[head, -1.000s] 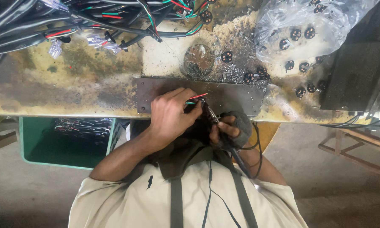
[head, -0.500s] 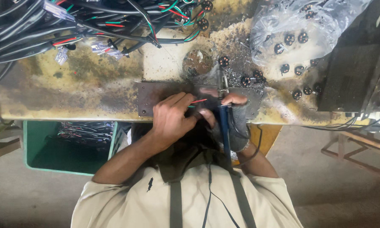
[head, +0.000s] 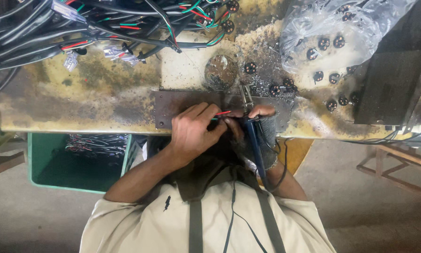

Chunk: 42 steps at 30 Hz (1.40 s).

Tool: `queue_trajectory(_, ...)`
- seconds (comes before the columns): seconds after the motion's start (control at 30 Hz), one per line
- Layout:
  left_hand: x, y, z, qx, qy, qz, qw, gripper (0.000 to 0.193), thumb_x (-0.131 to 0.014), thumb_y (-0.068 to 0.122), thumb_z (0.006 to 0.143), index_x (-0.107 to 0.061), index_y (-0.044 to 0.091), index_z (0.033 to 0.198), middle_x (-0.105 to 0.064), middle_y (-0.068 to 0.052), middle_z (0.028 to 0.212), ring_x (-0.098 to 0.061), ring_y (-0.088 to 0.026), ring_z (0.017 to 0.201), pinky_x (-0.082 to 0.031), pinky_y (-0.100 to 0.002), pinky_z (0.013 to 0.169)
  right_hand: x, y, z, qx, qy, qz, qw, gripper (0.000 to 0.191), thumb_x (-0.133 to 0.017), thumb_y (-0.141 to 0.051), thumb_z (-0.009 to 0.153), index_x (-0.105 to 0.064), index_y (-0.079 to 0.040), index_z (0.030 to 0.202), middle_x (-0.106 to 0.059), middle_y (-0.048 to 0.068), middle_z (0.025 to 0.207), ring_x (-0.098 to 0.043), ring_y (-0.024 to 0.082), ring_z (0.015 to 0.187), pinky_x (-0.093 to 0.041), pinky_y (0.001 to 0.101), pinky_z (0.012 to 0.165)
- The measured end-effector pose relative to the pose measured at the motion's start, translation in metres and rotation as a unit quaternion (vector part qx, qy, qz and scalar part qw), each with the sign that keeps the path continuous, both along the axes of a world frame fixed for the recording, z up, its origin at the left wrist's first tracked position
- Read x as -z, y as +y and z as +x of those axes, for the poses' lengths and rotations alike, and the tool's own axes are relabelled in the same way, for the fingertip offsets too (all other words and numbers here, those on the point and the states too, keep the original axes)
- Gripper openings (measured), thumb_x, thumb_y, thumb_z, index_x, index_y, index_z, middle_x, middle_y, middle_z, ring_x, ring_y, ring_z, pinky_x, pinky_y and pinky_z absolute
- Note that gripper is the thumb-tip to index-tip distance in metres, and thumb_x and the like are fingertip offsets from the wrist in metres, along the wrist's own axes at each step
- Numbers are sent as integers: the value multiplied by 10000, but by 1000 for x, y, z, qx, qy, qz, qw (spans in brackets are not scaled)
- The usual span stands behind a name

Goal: The person solders multiple small wires to circular black connectors on a workbench. They repeatedly pick up a connector, align wires, apply solder with a soldering iron, and place the finished unit aside. The process is repeated for several connectors throughout the clip.

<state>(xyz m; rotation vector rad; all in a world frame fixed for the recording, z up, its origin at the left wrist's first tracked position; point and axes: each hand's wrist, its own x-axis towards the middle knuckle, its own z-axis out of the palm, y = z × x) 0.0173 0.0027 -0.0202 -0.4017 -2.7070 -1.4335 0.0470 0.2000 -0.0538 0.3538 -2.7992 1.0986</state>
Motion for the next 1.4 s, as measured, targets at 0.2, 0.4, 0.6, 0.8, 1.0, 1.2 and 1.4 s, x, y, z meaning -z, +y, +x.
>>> queue_trajectory(0.2,-2,1,2,-5,-14,-14,1000,253,-825,172,777,-643,87,930,-605,-88,886,-662,-309,793,-540,-432,659,-5,13,4,19,-95,-24,995,106,-819,-170,896,-761,-158,984,-663,-20,958,-447,198,1022,-312,335,989)
queue_trajectory(0.4,-4,1,2,10,-9,-9,1000,278,-821,164,753,-674,96,979,-612,-73,914,-669,-301,796,-545,-419,653,-16,1,1,42,-185,-100,977,132,-800,-201,945,-747,-171,1062,-696,-78,1023,-556,87,1045,-369,288,995)
queue_trajectory(0.6,-5,-4,2,6,25,119,993,276,-809,74,813,-744,82,1082,-653,-102,1032,-698,-250,815,-584,-352,686,-32,-1,-3,46,-102,-142,984,292,-847,-158,820,-617,-139,999,-630,-27,979,-551,132,966,-367,305,948)
queue_trajectory(0.8,2,0,5,-30,70,128,989,190,-861,34,844,-778,57,1013,-685,-89,971,-709,-221,824,-593,-329,707,-16,3,-2,33,-153,-87,984,119,-843,-164,883,-773,-181,978,-702,-45,977,-604,133,962,-410,274,936)
queue_trajectory(1.0,5,0,7,-20,89,134,987,189,-869,20,825,-757,45,974,-687,-95,967,-714,-241,841,-597,-345,733,-6,9,-5,48,-132,-145,979,186,-848,-188,907,-699,-152,1013,-687,-71,928,-553,115,914,-393,284,925)
queue_trajectory(1.2,2,0,6,-4,88,131,987,181,-869,11,826,-754,37,964,-687,-93,962,-712,-232,819,-601,-337,721,-28,5,-9,50,-127,-178,975,322,-873,-100,836,-618,-142,1029,-646,-65,927,-529,116,904,-391,274,912)
queue_trajectory(1.4,-2,0,5,-3,86,127,988,173,-854,24,831,-742,30,963,-682,-106,973,-709,-242,829,-599,-344,721,-40,2,-15,40,-111,-180,977,363,-873,-47,829,-577,-127,1023,-658,-28,944,-508,140,954,-367,269,968)
